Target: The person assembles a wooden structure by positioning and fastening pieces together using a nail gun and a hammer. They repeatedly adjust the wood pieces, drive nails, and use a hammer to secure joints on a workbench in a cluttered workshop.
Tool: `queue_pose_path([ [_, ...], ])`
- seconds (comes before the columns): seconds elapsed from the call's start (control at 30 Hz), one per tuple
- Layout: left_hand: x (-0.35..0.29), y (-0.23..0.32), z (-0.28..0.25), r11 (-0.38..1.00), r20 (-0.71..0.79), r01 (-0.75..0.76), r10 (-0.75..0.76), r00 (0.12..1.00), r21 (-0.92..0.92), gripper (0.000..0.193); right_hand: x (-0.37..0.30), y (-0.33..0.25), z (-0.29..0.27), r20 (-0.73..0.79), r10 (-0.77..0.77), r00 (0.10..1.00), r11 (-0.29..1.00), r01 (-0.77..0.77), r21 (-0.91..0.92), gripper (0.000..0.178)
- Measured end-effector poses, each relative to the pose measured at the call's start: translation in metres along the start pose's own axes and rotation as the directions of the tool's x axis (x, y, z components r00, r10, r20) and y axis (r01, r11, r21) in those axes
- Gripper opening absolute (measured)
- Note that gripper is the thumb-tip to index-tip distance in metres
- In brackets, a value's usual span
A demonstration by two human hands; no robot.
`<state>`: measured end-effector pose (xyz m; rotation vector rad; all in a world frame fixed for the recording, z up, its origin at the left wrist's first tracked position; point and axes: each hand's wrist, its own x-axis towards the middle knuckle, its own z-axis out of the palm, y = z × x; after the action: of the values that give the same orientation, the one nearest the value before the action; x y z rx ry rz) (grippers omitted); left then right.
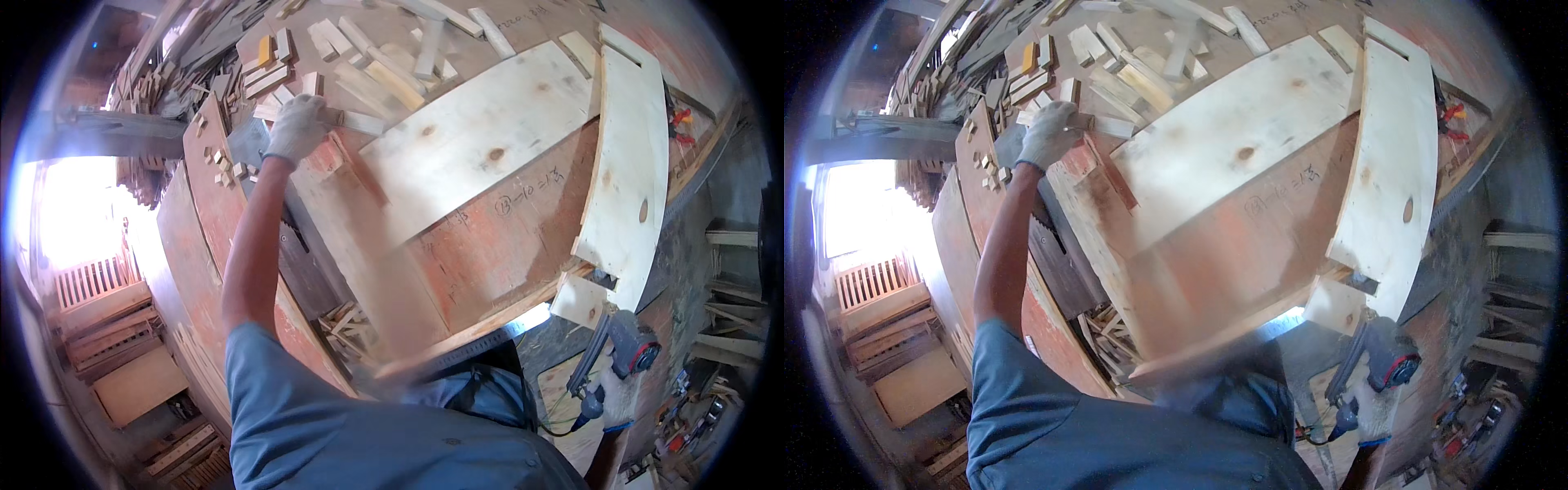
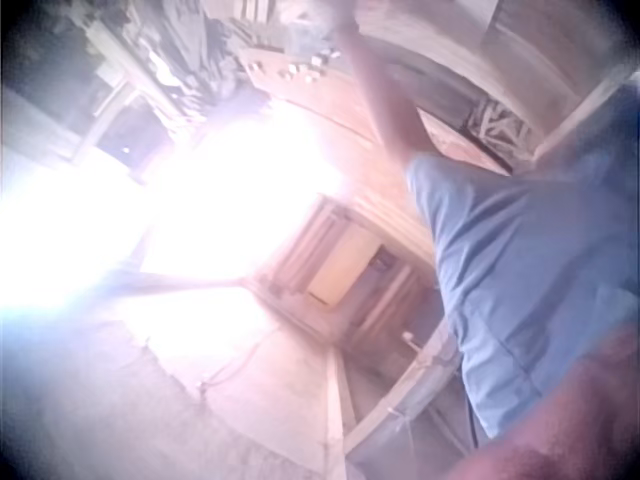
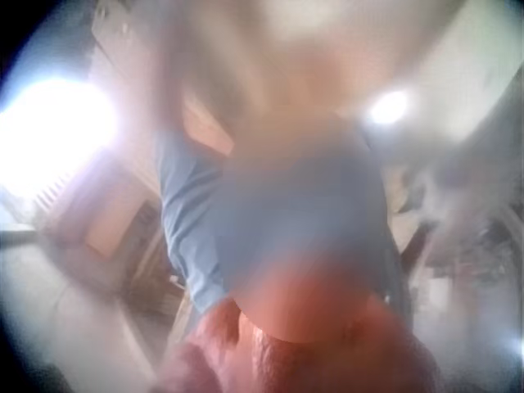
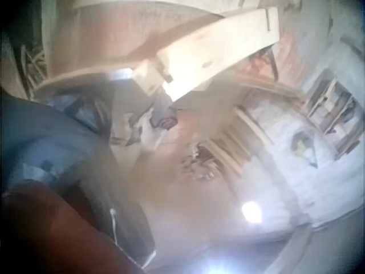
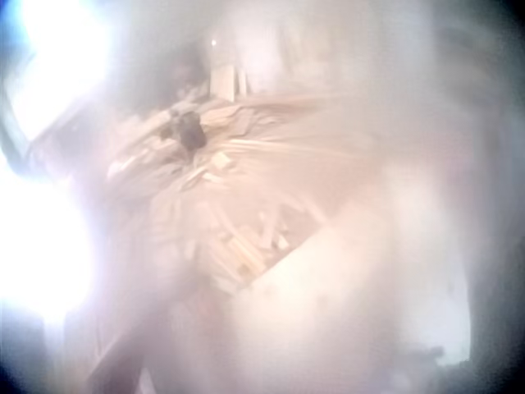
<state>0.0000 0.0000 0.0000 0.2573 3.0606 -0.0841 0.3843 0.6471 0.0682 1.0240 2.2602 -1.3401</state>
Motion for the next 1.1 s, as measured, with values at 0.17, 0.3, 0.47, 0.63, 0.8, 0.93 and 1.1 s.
queue_pose_path([
  [0.17, -0.069, 0.026, -0.011, 0.462, 0.391, 0.381, -0.079, 0.917, -0.801, 0.036, -0.007, -0.054, 0.003, 0.092, 0.09, 0.992, 0.976, -0.106, 0.188, 0.03],
  [0.3, -0.131, 0.123, 0.005, -0.218, 0.511, 0.495, -0.022, 0.859, -0.841, 0.059, -0.008, -0.031, -0.012, 0.062, 0.057, 0.996, 0.995, -0.062, 0.073, 0.021],
  [0.47, -0.171, 0.221, 0.028, 0.199, 0.315, 0.282, 0.155, 0.936, -0.939, 0.049, -0.016, -0.033, -0.005, 0.069, -0.043, 0.997, 0.967, 0.024, 0.254, 0.019],
  [0.63, -0.207, 0.277, 0.021, 0.05, 0.448, 0.45, 0.229, 0.864, -0.892, 0.042, -0.024, 0.006, -0.016, -0.021, 0.038, 0.999, 0.992, -0.035, 0.118, 0.029],
  [0.8, -0.222, 0.31, 0.035, 0.448, 0.244, 0.05, 0.386, 0.89, -0.892, 0.053, -0.038, 0.028, -0.024, -0.058, 0.041, 0.997, 0.968, -0.025, 0.251, 0.034],
  [0.93, -0.21, 0.324, 0.047, 0.565, 0.13, -0.16, 0.439, 0.889, -0.81, 0.051, -0.036, 0.035, -0.015, -0.088, 0.071, 0.994, 0.946, -0.039, 0.321, 0.034],
  [1.1, -0.194, 0.353, 0.05, 0.66, 0.076, -0.184, 0.345, 0.936, -0.728, 0.051, -0.025, 0.049, -0.013, -0.072, 0.041, 0.997, 0.918, -0.009, 0.396, 0.027],
])
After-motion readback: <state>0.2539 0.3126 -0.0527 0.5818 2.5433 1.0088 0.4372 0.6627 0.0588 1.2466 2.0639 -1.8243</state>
